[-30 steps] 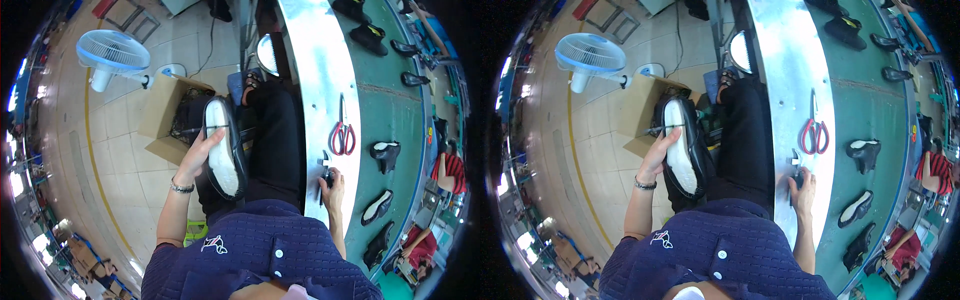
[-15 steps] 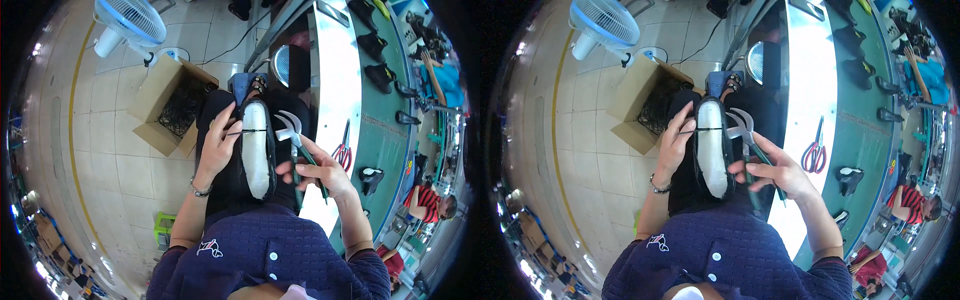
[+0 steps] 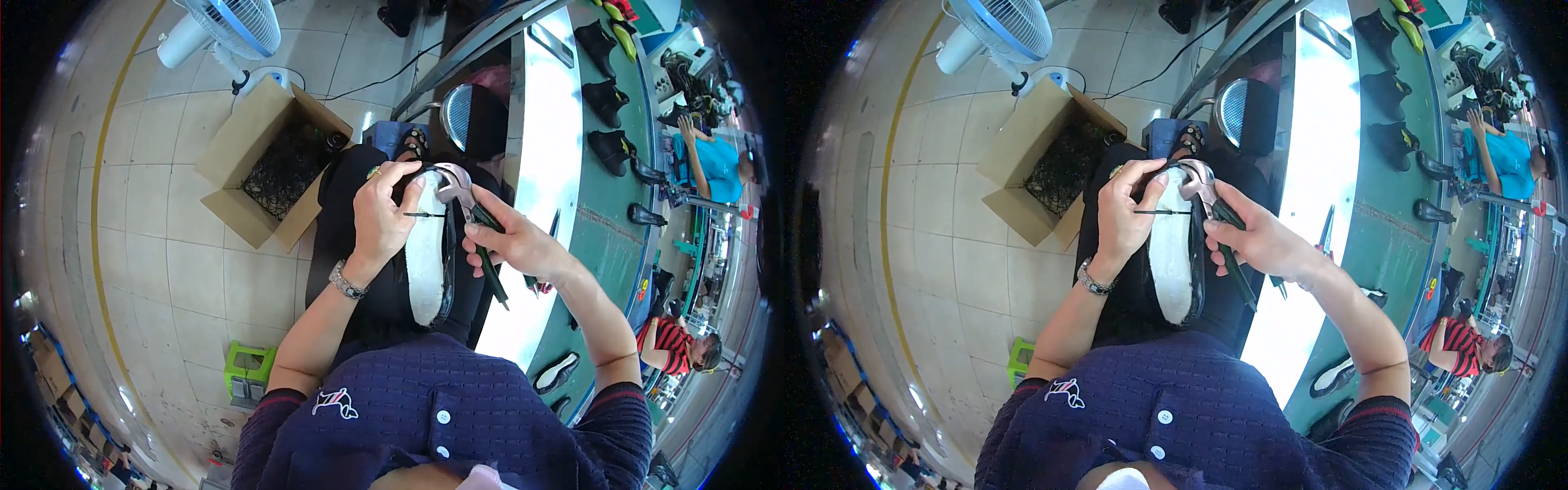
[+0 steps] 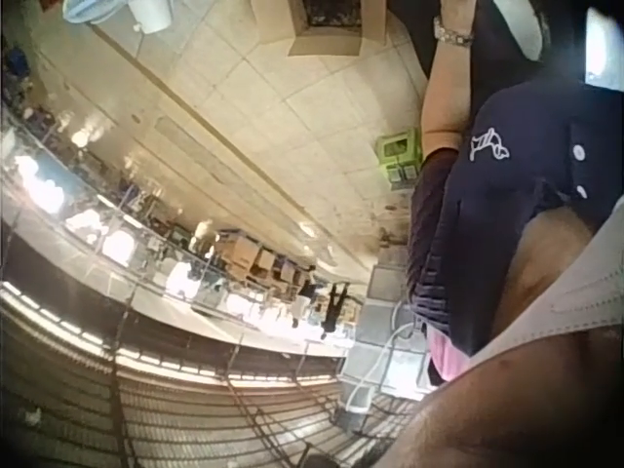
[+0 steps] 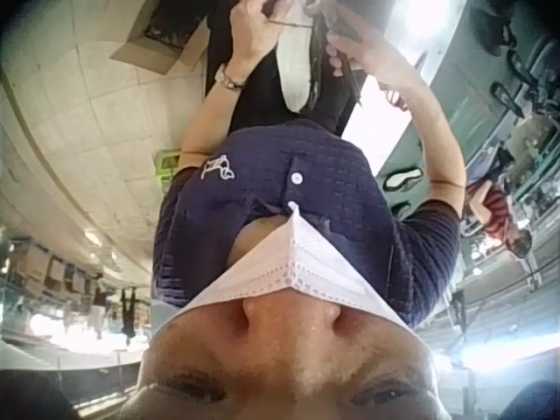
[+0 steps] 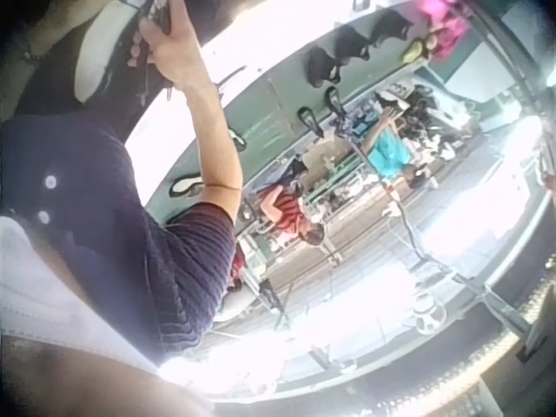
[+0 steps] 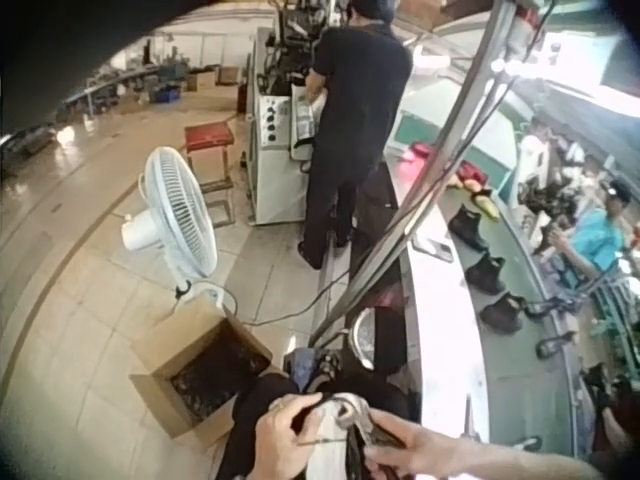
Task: Trim and finish the edges of a boot upper using pliers and scissors at a manufacturing station.
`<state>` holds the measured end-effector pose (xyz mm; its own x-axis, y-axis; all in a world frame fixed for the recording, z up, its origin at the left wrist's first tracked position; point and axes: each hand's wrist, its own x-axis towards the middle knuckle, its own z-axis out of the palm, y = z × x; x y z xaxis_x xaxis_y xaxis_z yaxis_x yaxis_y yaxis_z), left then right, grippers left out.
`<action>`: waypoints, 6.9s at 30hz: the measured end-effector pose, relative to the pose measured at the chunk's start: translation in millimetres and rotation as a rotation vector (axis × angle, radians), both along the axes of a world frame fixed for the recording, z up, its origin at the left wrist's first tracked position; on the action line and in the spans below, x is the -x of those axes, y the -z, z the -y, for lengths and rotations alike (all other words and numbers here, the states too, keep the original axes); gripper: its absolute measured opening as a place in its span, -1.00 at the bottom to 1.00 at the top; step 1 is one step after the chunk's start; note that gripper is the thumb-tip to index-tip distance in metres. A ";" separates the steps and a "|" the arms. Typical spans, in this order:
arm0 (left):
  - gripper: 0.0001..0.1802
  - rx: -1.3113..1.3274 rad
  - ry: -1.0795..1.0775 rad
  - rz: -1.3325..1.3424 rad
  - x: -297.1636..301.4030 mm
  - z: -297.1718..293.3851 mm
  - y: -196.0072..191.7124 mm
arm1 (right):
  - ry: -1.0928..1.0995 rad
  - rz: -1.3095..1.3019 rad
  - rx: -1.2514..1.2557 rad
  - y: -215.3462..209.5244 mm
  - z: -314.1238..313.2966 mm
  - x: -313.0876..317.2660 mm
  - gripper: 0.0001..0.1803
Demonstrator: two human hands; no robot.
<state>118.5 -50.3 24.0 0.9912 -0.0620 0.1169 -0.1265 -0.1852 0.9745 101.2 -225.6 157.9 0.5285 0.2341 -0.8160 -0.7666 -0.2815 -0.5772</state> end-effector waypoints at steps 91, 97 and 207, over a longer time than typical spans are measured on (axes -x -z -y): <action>-0.64 -0.193 0.042 0.155 52.0 -5.7 -30.3 | 0.427 -0.097 -0.500 26.0 38.1 159.5 0.11; -0.83 -0.127 -0.092 0.216 60.0 1.6 -18.4 | 0.426 -0.061 -0.441 26.5 0.7 141.5 -0.06; -0.25 -0.816 0.445 0.854 18.3 80.3 -6.3 | -0.064 0.784 0.752 26.4 89.3 53.4 -0.36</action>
